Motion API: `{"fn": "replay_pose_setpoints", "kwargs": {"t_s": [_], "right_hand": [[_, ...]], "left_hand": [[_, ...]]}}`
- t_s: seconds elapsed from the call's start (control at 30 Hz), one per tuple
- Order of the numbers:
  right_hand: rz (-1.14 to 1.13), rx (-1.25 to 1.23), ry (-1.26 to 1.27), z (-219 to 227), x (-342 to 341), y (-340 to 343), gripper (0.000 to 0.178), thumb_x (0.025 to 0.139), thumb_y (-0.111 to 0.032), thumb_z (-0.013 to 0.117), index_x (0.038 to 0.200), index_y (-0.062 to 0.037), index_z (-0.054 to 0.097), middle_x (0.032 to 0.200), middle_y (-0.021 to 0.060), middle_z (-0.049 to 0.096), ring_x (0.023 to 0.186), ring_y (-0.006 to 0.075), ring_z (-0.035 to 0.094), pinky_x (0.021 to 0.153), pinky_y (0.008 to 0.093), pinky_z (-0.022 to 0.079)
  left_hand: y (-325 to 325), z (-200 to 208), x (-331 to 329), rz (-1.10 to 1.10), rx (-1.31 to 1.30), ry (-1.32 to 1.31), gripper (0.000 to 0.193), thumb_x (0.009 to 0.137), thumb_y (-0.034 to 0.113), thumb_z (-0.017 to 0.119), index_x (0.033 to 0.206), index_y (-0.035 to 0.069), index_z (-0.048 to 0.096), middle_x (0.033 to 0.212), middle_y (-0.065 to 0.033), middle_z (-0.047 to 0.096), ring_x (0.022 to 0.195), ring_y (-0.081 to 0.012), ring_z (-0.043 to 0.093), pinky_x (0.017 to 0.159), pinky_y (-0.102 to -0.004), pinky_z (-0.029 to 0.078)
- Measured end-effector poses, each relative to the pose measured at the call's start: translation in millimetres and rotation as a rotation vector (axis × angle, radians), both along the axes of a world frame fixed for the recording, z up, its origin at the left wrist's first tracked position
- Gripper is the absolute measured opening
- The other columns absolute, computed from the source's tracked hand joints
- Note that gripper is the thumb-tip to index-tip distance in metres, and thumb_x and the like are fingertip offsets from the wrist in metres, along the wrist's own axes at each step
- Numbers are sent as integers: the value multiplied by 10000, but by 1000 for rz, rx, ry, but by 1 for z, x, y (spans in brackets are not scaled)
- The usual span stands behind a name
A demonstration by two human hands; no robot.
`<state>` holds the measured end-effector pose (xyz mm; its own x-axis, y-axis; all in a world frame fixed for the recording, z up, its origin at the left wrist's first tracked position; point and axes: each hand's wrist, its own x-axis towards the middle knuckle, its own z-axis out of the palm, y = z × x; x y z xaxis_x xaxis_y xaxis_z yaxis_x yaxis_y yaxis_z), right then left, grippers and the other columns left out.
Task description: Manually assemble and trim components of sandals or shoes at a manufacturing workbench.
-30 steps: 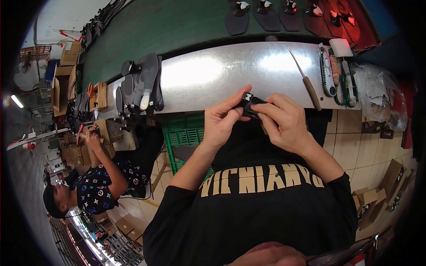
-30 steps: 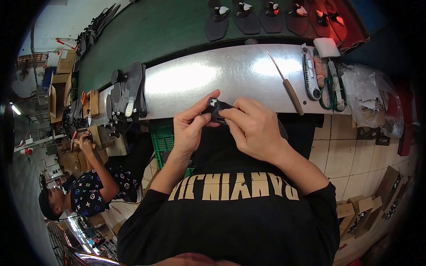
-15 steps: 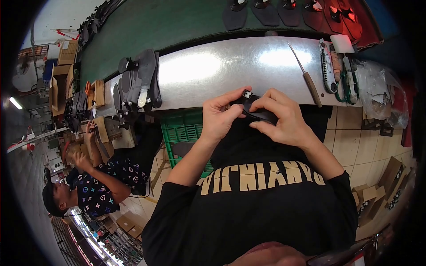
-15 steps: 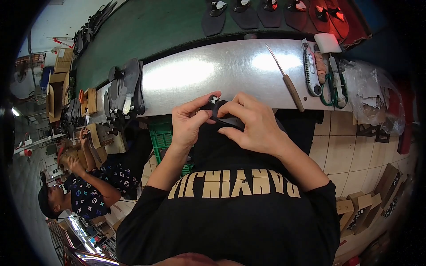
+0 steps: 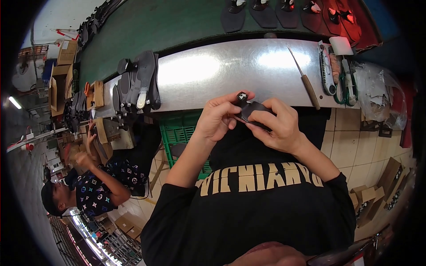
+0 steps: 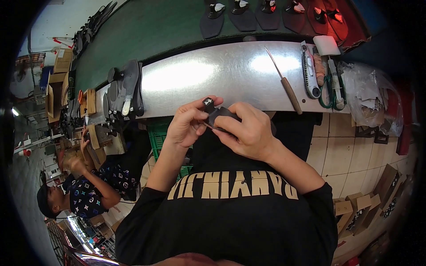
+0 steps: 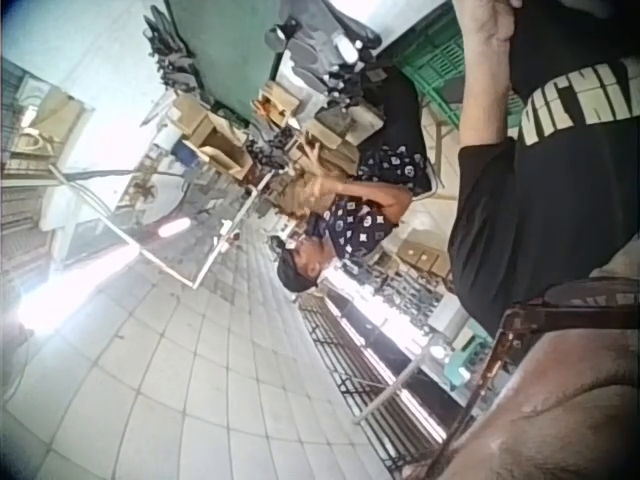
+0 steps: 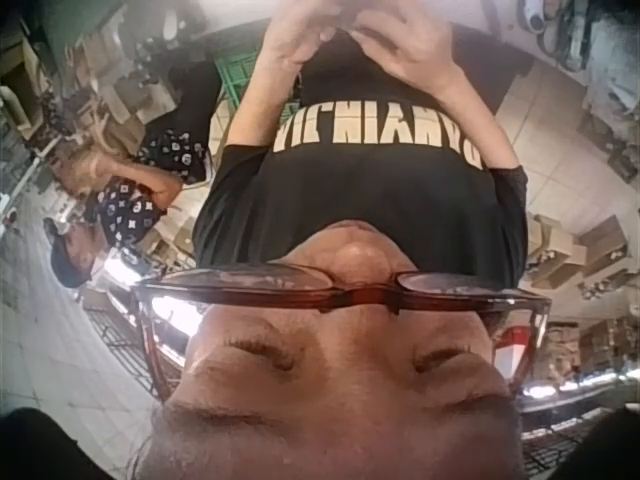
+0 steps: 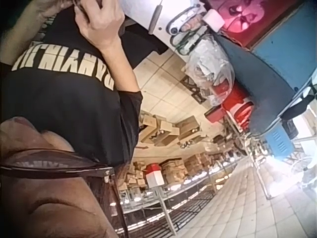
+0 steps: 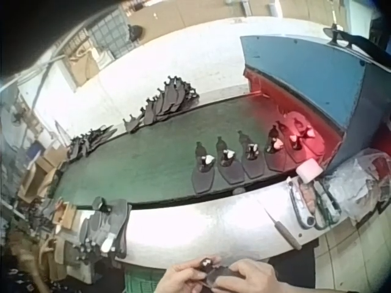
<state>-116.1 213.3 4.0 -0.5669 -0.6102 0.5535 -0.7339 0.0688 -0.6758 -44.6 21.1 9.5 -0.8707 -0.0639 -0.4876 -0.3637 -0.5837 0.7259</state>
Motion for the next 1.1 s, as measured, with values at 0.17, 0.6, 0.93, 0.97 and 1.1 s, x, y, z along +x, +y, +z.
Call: {"fn": "replay_pose_setpoints", "kwargs": {"t_s": [0.17, 0.6, 0.93, 0.97, 1.1], "right_hand": [[12, -17, -115, 7, -2, -1, 241, 738, -101, 772, 945, -69, 652, 823, 100, 602, 677, 251, 619, 564, 323, 479], [-103, 83, -209, -2, -5, 8, 170, 776, -79, 747, 799, -54, 580, 647, 84, 605, 574, 259, 612, 527, 350, 453], [-49, 39, -320, -20, -4, 8, 154, 790, -87, 748, 915, -37, 673, 721, 114, 667, 581, 221, 643, 526, 304, 472], [-49, 38, -318, -18, -5, 9, 154, 790, -87, 748, 915, -37, 673, 721, 114, 667, 581, 221, 643, 526, 304, 472], [117, 46, -931, -11, -18, 8, 112, 838, -109, 725, 893, -24, 677, 754, 36, 682, 650, 89, 618, 587, 243, 455]], "left_hand": [[5, 5, -2, 1, 80, 94, 528, 929, 135, 444, 1430, -25, 395, 1282, -213, 595, 750, -98, 667, 457, -164, 482], [23, 4, 2, -70, -170, -27, 267, 961, 121, 506, 1164, -17, 608, 1004, -68, 657, 828, -99, 634, 601, -230, 559], [19, -13, 5, -153, -318, -52, 197, 935, 117, 553, 1063, 3, 650, 904, -58, 679, 760, -95, 633, 548, -225, 530], [20, -13, 5, -128, -285, -68, 183, 930, 131, 583, 1042, 8, 659, 873, -44, 674, 719, -82, 619, 547, -220, 527], [21, -7, 7, -50, -197, -1, 124, 890, 98, 667, 980, 13, 671, 806, -18, 659, 650, -60, 588, 542, -207, 506]]}}
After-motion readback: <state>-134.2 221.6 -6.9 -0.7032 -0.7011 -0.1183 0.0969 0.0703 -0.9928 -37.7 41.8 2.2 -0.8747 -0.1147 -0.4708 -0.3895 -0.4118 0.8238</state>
